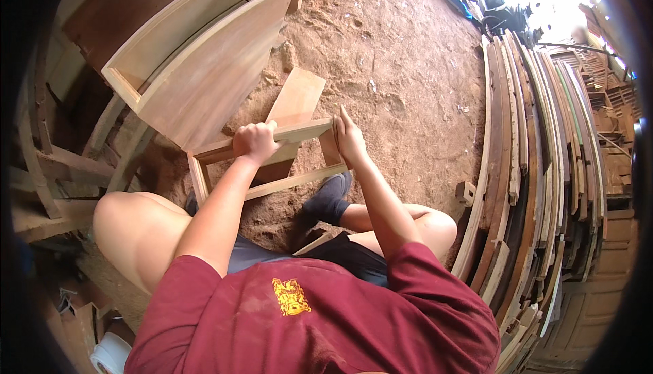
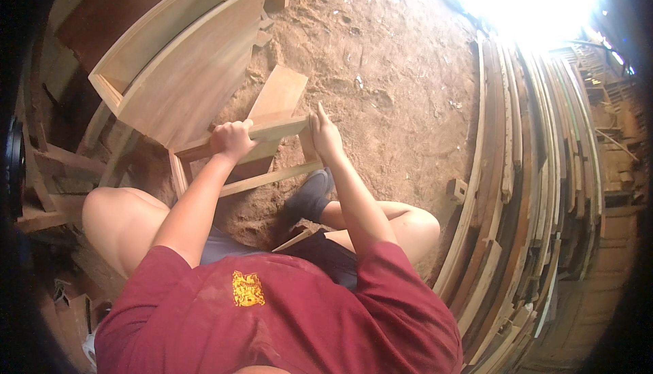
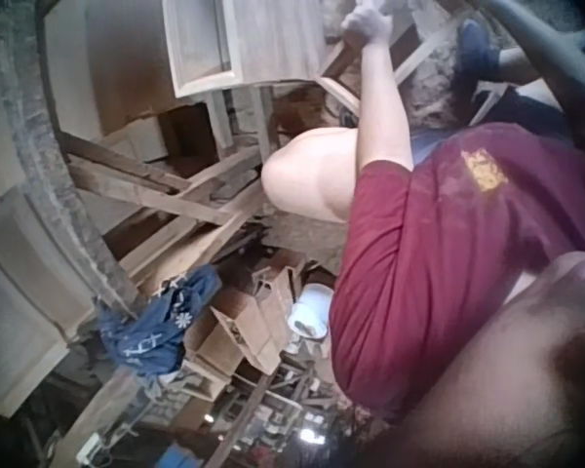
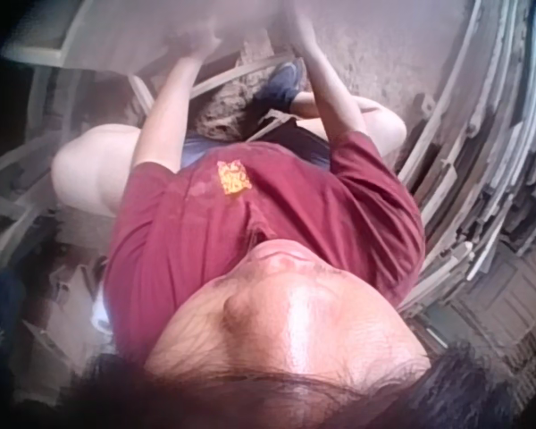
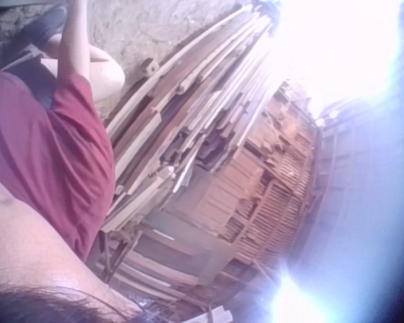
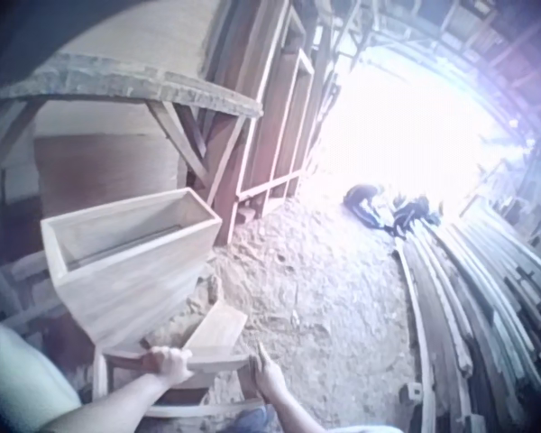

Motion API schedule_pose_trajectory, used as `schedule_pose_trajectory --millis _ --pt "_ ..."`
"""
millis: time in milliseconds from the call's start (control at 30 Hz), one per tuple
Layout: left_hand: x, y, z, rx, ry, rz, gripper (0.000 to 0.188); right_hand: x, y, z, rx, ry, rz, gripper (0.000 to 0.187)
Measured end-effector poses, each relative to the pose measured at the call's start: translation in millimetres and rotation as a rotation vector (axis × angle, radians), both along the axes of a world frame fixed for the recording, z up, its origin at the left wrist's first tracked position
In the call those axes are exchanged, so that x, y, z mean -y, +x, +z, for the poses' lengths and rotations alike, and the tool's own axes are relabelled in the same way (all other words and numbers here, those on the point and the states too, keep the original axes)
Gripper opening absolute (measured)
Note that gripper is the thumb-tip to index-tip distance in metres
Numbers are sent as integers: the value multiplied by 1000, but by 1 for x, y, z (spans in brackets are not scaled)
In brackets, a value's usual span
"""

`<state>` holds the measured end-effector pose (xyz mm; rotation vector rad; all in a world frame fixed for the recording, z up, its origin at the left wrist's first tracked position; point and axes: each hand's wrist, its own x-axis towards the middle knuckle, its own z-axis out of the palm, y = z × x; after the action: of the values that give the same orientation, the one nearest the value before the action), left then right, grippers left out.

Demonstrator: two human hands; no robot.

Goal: The person assembles a small wooden box by hand, fitting side panels into grooves and tapping them into place. They then stand, move the box, and handle a container of wood shavings before returning to the box.

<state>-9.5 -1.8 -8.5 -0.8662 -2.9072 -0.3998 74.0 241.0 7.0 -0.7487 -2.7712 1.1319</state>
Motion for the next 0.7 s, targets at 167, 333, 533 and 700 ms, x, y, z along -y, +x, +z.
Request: schedule_pose_trajectory --millis 167,333,533,700 --pt "1 3 -9 -110 49 -49 42 -2 50 -8 42 1 27 50" --pt "-2 3 -3 -56 0 -25 45 -7 15 -12 14 142 46 53" --pt "-8 1 -3 -115 53 -55 46 -41 -25 -56 -61 336 116 54" --pt "3 3 -3 -110 49 -32 46 1 14 -4 96 158 35 50"
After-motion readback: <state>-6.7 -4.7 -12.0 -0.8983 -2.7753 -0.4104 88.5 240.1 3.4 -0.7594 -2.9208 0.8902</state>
